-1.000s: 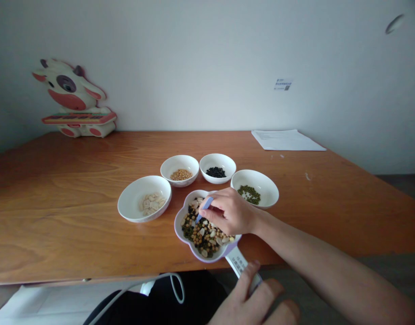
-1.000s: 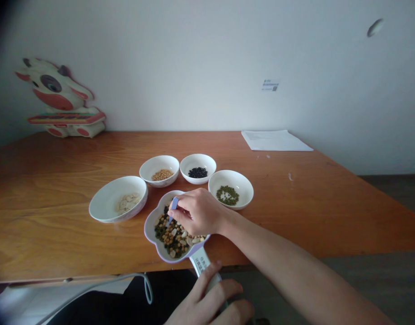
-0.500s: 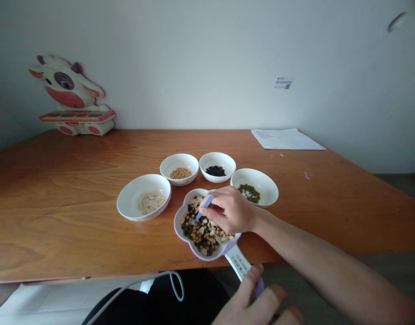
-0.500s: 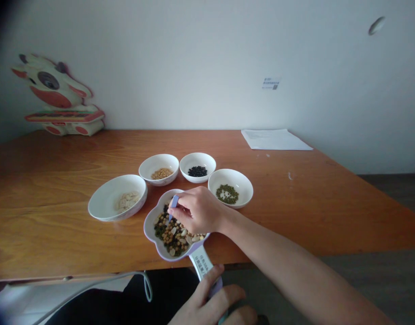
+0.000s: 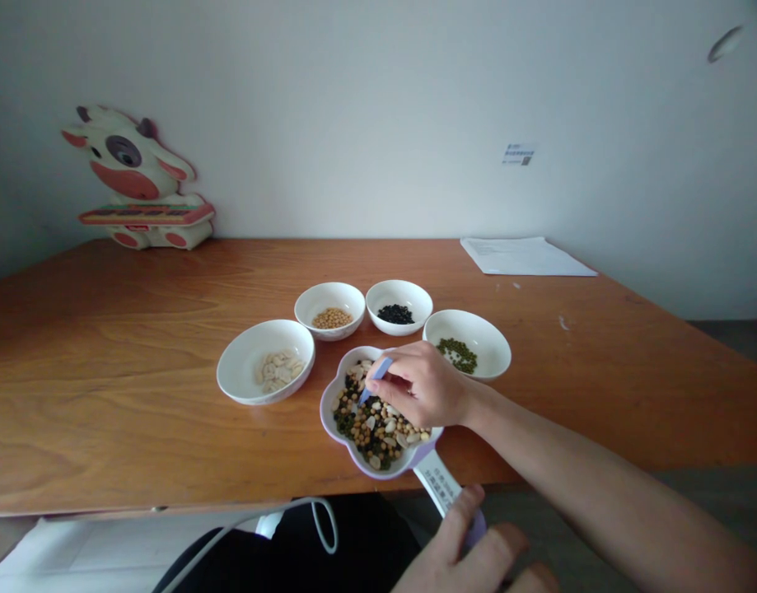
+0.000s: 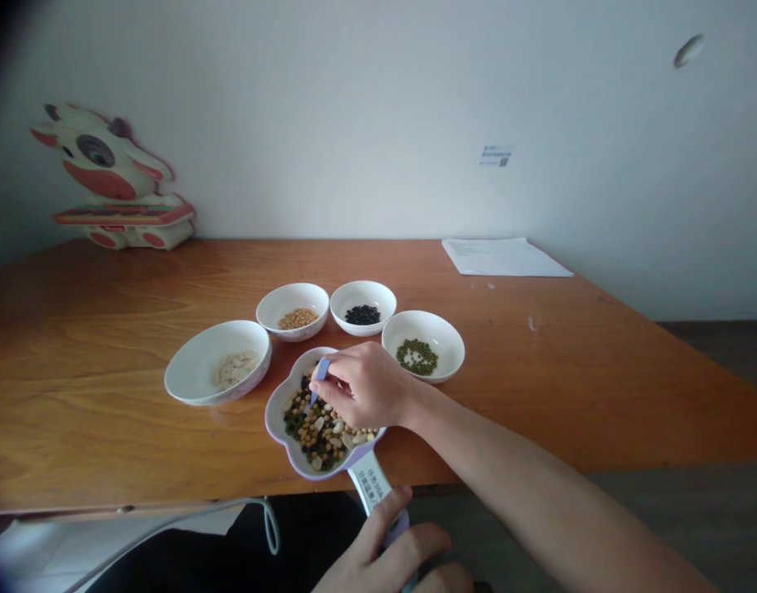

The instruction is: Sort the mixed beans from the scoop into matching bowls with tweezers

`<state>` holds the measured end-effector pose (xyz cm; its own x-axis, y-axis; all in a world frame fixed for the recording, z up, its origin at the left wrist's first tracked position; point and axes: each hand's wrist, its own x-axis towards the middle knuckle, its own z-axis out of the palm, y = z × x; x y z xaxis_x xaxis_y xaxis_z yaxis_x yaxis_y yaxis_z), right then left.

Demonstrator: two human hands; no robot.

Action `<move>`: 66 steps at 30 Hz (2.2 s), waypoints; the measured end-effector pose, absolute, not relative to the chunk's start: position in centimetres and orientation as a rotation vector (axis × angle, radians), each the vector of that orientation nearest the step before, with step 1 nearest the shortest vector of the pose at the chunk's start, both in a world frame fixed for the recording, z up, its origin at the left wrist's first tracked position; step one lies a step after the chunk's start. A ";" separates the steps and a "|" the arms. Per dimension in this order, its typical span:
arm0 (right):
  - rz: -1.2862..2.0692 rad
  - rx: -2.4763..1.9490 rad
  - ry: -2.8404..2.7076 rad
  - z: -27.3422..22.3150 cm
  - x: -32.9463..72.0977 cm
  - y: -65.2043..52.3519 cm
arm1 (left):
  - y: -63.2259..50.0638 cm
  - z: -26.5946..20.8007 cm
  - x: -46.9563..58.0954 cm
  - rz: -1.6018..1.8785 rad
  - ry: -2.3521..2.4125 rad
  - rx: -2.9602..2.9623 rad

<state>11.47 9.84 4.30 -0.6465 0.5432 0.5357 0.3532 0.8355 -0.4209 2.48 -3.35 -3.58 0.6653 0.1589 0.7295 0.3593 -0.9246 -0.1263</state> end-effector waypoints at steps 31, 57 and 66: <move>0.367 -0.623 -2.339 4.2 11.5 9.9 | -3.3 -1.7 2.8 -1.347 -0.540 -2.558; -0.099 -0.896 -2.084 8.6 16.2 9.5 | -3.2 -2.4 3.9 -1.494 -0.591 -2.523; -0.255 -1.352 -2.121 9.7 23.2 9.8 | -2.2 -1.5 3.3 -1.573 -0.513 -2.577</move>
